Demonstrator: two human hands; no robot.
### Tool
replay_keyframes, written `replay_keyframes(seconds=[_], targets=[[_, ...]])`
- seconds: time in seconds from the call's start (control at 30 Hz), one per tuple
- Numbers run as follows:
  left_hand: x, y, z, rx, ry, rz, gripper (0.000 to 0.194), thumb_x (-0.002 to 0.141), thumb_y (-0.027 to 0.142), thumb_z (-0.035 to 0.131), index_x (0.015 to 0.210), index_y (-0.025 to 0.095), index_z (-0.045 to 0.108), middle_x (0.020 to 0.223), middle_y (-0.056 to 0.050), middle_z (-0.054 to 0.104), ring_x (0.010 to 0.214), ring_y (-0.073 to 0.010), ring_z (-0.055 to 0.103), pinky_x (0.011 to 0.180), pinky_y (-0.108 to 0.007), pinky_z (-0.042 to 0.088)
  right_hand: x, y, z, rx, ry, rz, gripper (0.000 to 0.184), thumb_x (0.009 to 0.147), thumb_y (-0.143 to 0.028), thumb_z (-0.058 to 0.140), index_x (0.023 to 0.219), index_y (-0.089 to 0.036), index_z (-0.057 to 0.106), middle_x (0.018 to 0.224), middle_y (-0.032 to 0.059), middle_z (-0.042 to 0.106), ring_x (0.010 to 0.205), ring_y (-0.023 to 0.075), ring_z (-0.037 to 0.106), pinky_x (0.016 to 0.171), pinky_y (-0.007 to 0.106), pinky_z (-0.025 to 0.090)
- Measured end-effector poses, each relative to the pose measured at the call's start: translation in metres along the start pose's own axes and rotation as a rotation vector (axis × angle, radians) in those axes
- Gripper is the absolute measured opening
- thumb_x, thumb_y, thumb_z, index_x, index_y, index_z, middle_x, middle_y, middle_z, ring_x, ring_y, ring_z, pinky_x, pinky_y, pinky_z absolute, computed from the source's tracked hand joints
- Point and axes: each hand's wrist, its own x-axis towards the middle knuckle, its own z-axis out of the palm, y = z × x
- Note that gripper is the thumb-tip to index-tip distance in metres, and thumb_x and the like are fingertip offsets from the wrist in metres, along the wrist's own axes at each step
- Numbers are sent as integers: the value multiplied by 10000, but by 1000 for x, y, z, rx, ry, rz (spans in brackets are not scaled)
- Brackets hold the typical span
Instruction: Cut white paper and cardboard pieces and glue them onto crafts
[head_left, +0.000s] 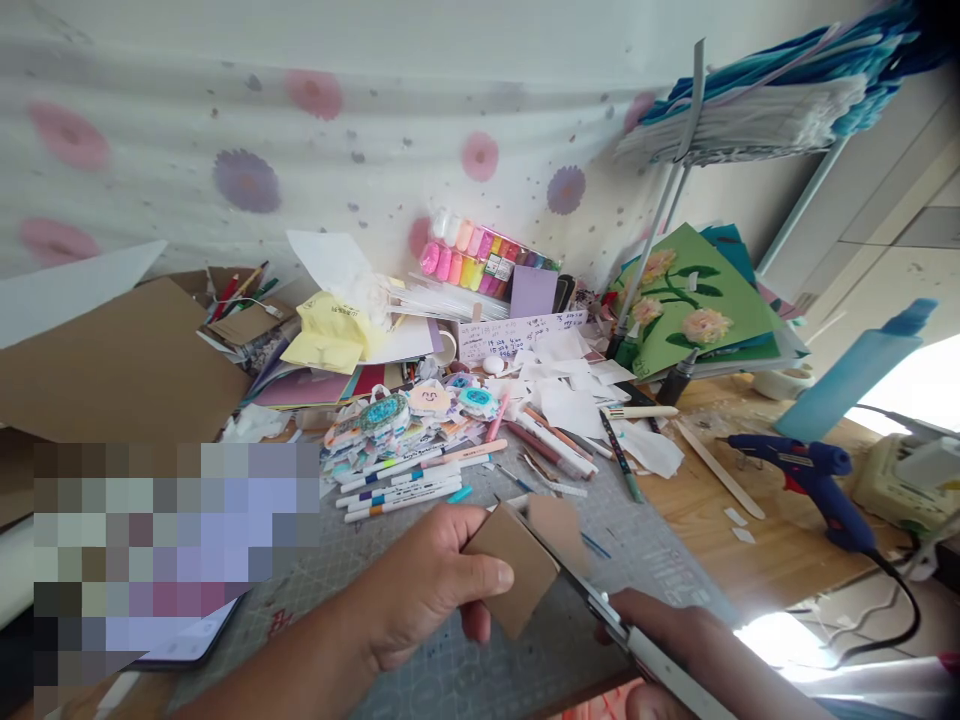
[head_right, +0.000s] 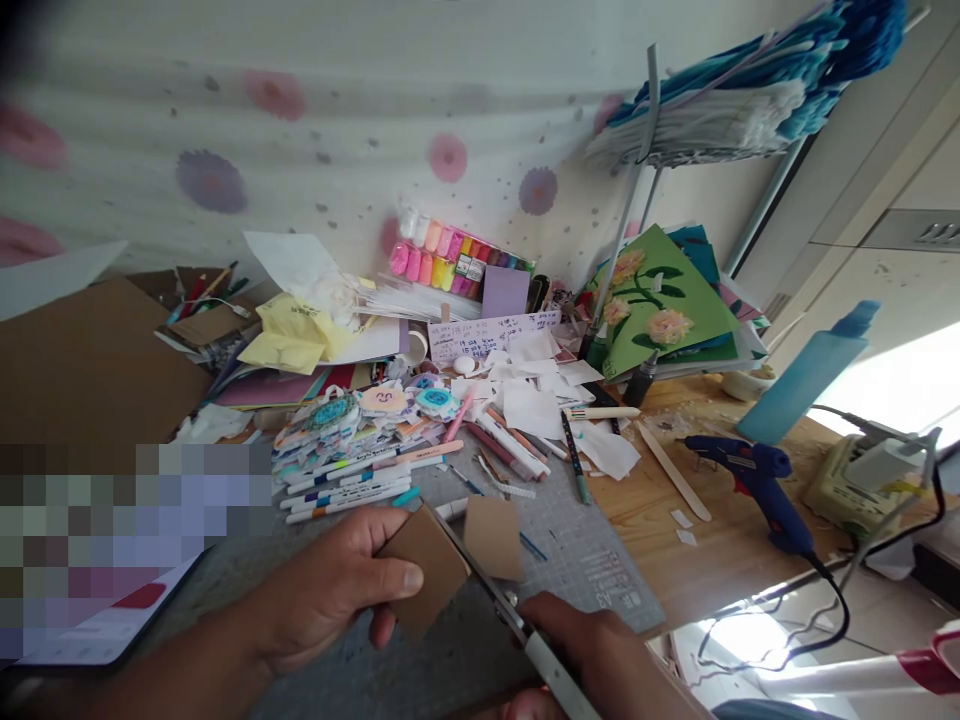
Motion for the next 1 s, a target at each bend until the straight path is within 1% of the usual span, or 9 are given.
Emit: replay_keyframes(seconds=[0.1, 0.17, 0.23, 0.37, 0.43, 0.6, 0.77, 0.9, 1.0], targets=[[5, -5, -7, -4, 59, 35, 150, 685, 278, 654, 740, 147, 605, 657, 5, 582, 486, -100, 497, 467, -242, 400, 0, 6, -9, -9, 40, 1, 628, 738, -764, 450, 918, -192, 638, 675, 21, 609, 597, 178, 527, 530, 262, 371], [8, -6, -10, -29, 116, 61, 162, 710, 284, 661, 776, 143, 616, 671, 5, 592, 517, -107, 524, 511, -252, 419, 0, 9, -25, -11, 63, 24, 630, 725, -737, 503, 1003, -184, 622, 702, 19, 617, 590, 164, 516, 519, 255, 361], [9, -5, -10, -54, 156, 72, 191, 729, 300, 666, 817, 135, 627, 675, 7, 603, 536, -107, 535, 546, -255, 428, 0, 10, -46, -48, 119, 102, 607, 739, -635, 580, 1135, -175, 588, 748, 28, 649, 623, 178, 556, 547, 258, 398], [8, -5, -9, -65, 207, 96, 218, 758, 324, 672, 862, 135, 641, 718, -3, 636, 577, -110, 543, 578, -254, 429, 5, 16, -83, -354, 399, 336, 533, 768, -406, 602, 1253, -189, 568, 851, 43, 719, 747, 231, 660, 666, 291, 469], [8, -6, -8, -79, 226, 113, 212, 774, 332, 671, 869, 144, 643, 740, -3, 646, 596, -110, 541, 590, -254, 428, 11, 24, -93, -523, 459, 409, 524, 791, -375, 543, 1282, -194, 558, 896, 55, 735, 784, 238, 686, 668, 292, 476], [9, -5, -7, -121, 253, 145, 229, 739, 349, 712, 843, 152, 657, 716, -1, 646, 586, -118, 543, 572, -254, 414, 29, 45, -100, -728, 466, 527, 555, 813, -387, 484, 1317, -158, 507, 971, 134, 729, 844, 297, 697, 664, 338, 477], [8, -6, -5, -145, 258, 151, 218, 725, 327, 716, 835, 147, 662, 726, -15, 657, 585, -121, 558, 576, -259, 419, 38, 53, -101, -799, 415, 542, 531, 805, -382, 500, 1278, -146, 547, 1006, 169, 718, 905, 342, 682, 690, 375, 484], [8, -6, -5, -149, 244, 167, 213, 736, 310, 702, 861, 143, 661, 739, -17, 659, 597, -121, 564, 597, -265, 432, 36, 50, -100, -862, 378, 513, 522, 829, -384, 503, 1287, -141, 560, 1052, 185, 697, 940, 366, 659, 746, 431, 489], [6, -4, -3, -121, 241, 179, 213, 750, 312, 682, 874, 140, 655, 731, -19, 656, 607, -130, 569, 610, -272, 441, 31, 32, -90, -941, 459, 414, 420, 859, -351, 490, 1176, -120, 639, 1160, 213, 633, 1068, 399, 582, 862, 494, 446]])
